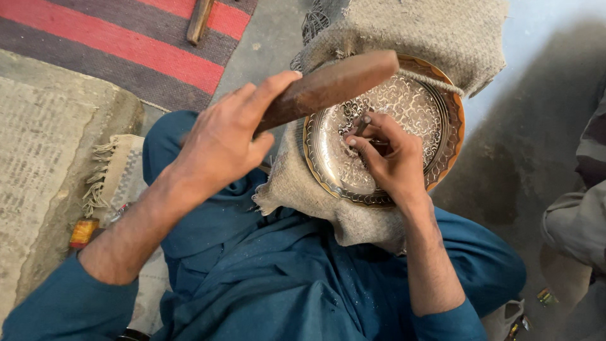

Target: The person sits cross-legged on the floor with a decorative brass plate resting on a cloth cushion, holds a chisel against the plate's surface with one hand, and strikes the chisel with a wooden mallet held in the other hand to engrave ornamental patterns. They reposition the chisel across the plate and rotate the plate as they work.

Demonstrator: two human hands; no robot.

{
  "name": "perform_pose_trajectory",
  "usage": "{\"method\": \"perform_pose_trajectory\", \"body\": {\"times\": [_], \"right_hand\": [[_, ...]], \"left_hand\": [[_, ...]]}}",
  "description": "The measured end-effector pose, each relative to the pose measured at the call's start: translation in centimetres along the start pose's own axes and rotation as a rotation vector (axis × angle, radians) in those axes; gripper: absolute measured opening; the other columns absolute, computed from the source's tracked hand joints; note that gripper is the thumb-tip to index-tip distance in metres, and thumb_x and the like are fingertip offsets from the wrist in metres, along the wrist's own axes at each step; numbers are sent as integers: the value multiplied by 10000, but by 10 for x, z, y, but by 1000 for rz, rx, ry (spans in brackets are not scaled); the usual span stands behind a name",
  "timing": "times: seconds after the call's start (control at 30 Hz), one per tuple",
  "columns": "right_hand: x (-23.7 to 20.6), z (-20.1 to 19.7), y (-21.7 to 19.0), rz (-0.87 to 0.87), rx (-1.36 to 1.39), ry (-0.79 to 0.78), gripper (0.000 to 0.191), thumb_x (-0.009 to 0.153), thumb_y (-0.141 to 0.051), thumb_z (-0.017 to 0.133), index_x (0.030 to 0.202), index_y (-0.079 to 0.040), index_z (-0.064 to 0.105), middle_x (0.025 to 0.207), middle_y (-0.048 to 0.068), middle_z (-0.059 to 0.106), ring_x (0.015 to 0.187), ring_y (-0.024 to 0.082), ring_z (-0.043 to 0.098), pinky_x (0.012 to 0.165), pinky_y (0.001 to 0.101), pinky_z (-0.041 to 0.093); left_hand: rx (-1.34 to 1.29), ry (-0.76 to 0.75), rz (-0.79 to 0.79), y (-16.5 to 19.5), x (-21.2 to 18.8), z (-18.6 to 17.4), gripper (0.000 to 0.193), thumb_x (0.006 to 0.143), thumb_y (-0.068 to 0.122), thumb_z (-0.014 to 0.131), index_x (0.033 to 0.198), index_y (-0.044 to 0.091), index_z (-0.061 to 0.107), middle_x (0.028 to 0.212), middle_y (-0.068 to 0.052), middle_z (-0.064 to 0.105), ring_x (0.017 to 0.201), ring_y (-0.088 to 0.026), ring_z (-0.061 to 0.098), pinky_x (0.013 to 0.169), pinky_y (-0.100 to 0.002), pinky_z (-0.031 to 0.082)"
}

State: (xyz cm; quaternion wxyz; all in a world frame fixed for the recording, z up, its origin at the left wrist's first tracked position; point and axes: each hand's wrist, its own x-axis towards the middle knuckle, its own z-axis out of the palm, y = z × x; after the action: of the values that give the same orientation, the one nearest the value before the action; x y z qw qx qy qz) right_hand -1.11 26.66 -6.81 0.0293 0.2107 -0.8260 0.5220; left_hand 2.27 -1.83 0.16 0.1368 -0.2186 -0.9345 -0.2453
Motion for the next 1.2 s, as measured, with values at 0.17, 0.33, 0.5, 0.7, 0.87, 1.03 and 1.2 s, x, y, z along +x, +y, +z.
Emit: {"method": "perform_pose_trajectory", "body": {"times": [0.17,0.33,0.5,0.7,0.87,1.03,1.2], "right_hand": [[2,1,-3,5,-8,-11,298,933,-18,794,1200,-14,660,1007,65,788,938,92,745,821,255,613],[4,-4,-4,9,-46,-41,315,913,-1,780,1210,1,673,1012,76,793,954,101,745,840,264,597],[3,-3,-1,25,16,-26,309,949,-8,782,1233,-6,658,938,74,736,871,80,684,757,239,559],[2,0,1,83,-20,44,327,938,-34,795,1234,-22,656,891,42,763,794,58,685,673,222,544],[3,2,3,13,8,53,332,947,-32,796,1240,-11,640,931,39,766,854,48,691,728,221,581],[3,5,6,-6,9,54,351,947,-28,797,1262,-11,646,942,52,762,858,49,681,730,221,577],[3,2,3,-27,-71,47,323,939,-42,814,1219,-21,654,974,46,781,891,49,730,736,215,598]], "left_hand": [[228,23,31,-11,-4,2,785,905,-3,708,1578,275,415,1011,-109,590,983,-340,630,851,-485,513],[410,30,59,-14,-7,7,659,948,-5,633,1536,276,538,948,-103,579,925,-315,617,821,-472,498],[206,54,-9,-11,-9,10,663,891,9,621,1511,217,514,1011,-133,600,960,-353,614,844,-503,492],[112,-52,-118,-15,-13,3,737,837,53,686,1512,228,446,999,-173,619,956,-429,639,818,-543,517],[-62,-84,-151,-10,-10,3,760,801,57,690,1496,228,437,992,-179,631,934,-432,647,787,-541,519],[-189,37,-26,-5,-7,0,780,841,24,665,1552,192,393,1113,-176,650,1035,-416,657,860,-516,529],[202,90,43,-4,-4,2,776,879,-5,664,1556,231,368,1029,-147,590,962,-374,641,891,-522,523]]}}
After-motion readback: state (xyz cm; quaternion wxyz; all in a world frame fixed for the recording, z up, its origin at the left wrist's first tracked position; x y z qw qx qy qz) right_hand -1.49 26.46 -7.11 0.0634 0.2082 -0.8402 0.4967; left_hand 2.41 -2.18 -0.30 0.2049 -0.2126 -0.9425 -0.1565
